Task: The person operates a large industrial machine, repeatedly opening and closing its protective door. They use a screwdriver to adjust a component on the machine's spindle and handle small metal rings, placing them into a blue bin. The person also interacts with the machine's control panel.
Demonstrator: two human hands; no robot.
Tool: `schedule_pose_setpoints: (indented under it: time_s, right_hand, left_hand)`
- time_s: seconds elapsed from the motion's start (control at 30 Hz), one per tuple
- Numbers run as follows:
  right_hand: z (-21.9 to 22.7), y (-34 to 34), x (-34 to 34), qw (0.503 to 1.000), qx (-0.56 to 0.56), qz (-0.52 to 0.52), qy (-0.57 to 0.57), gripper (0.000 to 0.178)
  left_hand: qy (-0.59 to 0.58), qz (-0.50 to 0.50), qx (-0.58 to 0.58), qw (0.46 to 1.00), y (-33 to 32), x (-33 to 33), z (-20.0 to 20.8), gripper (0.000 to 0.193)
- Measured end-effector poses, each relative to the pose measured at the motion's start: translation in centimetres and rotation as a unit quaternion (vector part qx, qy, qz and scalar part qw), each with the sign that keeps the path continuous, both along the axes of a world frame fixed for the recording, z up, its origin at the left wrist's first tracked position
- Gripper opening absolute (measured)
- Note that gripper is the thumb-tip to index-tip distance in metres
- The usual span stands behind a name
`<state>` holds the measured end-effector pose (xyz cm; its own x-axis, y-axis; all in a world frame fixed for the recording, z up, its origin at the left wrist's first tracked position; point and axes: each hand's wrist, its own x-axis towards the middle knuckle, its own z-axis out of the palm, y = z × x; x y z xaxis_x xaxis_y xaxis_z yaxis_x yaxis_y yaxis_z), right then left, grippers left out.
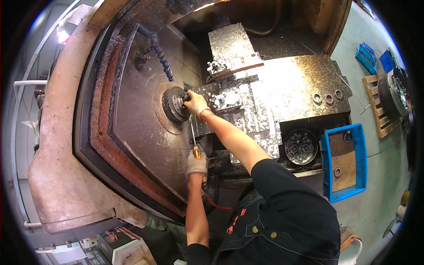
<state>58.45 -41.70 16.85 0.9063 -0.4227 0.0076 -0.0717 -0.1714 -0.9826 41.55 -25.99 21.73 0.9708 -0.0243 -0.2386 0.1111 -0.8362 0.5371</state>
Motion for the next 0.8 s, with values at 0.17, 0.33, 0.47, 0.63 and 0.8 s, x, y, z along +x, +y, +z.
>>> schedule_pose_setpoints:
  time_s: [0.17,0.33,0.47,0.63,0.8]
  right_hand:
    - [-1.2,-0.4,0.2,0.979,0.203,0.001,0.014,0.04]
    - [-2.1,0.8,-3.2,0.926,0.376,0.021,0.027,0.027]
    - [-2.8,0.0,-4.4,0.955,0.296,0.034,0.014,0.026]
    - [-3.4,0.7,-3.9,0.891,0.453,0.018,-0.011,0.024]
    - [-3.7,1.2,-3.2,0.846,0.534,-0.007,-0.018,0.024]
  left_hand:
    - [-0.003,0.014,0.012,1.0,-1.3,1.5,0.7,0.029]
    - [-0.028,-0.033,0.053,0.998,-0.6,3.3,0.8,0.023]
    - [0.002,-0.035,0.121,0.992,-2.3,5.0,2.1,0.03]
    - [0.002,-0.051,0.241,0.969,-4.2,5.7,5.3,0.032]
    - [-0.013,-0.042,0.296,0.954,-4.2,6.3,5.7,0.033]
